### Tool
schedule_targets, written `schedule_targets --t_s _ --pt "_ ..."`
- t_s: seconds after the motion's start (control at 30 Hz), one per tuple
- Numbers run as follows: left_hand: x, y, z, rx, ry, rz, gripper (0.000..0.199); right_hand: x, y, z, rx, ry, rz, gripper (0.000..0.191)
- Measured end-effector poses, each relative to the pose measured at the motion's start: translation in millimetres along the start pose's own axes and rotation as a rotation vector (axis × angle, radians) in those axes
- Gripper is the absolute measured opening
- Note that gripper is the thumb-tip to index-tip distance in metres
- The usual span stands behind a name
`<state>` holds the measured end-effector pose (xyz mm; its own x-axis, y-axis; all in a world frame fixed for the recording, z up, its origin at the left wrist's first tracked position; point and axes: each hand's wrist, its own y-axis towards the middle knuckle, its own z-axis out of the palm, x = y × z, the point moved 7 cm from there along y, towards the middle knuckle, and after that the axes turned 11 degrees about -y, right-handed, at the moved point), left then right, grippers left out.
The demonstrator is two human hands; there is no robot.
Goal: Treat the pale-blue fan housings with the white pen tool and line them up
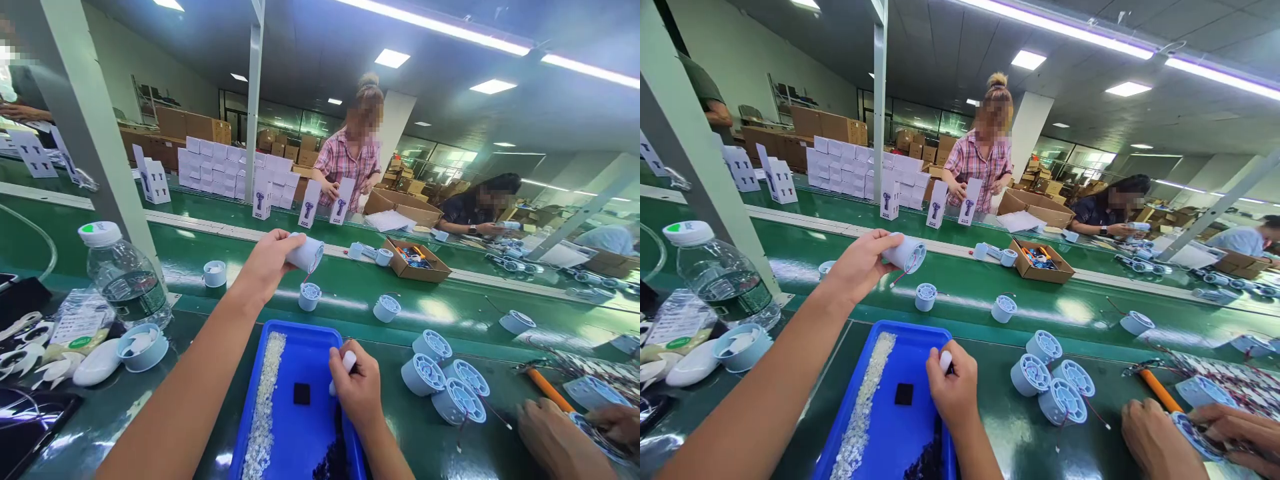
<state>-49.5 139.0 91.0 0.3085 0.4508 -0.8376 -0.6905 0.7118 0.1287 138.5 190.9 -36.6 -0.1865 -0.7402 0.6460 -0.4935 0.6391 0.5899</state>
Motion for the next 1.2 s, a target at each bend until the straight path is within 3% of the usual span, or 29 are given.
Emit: schedule_targets --t_s 0.13,0.3,0.47,0.6,0.67,0.8,0.93,1.2 --pt "19.9 15.9 -11.1 -0.058 -0.066 -0.066 0.028 5.4 -0.5 5.5 0.043 -0.055 -0.062 0.032" --pt "48.0 33.3 -26.5 -0.099 0.056 -0.119 0.035 17.0 -1.1 3.2 0.032 0.014 -0.058 0.032" --pt "71.8 37.6 -30.8 -0.041 0.114 -0.191 0.034 26.4 -3.2 17.3 0.217 0.177 -0.009 0.030" --pt "85.7 34.1 -29.5 -0.013 0.179 -0.246 0.040 10.6 3.6 -4.0 -0.044 0.349 0.177 0.017" --pt "90.1 31.4 -26.0 -0.001 0.215 -0.259 0.041 -2.5 4.3 -10.9 -0.125 0.385 0.303 0.023" --pt "94.5 25.0 -12.2 0.074 0.273 -0.263 0.038 -19.3 3.8 -7.5 -0.087 0.423 0.471 0.037" --pt "91.7 19.4 0.0 0.140 0.349 -0.218 0.037 -21.8 4.4 -3.3 -0.068 0.480 0.503 0.040" --pt "87.4 17.4 7.1 0.146 0.418 -0.167 0.036 -21.4 4.3 -6.2 -0.066 0.437 0.510 0.044"
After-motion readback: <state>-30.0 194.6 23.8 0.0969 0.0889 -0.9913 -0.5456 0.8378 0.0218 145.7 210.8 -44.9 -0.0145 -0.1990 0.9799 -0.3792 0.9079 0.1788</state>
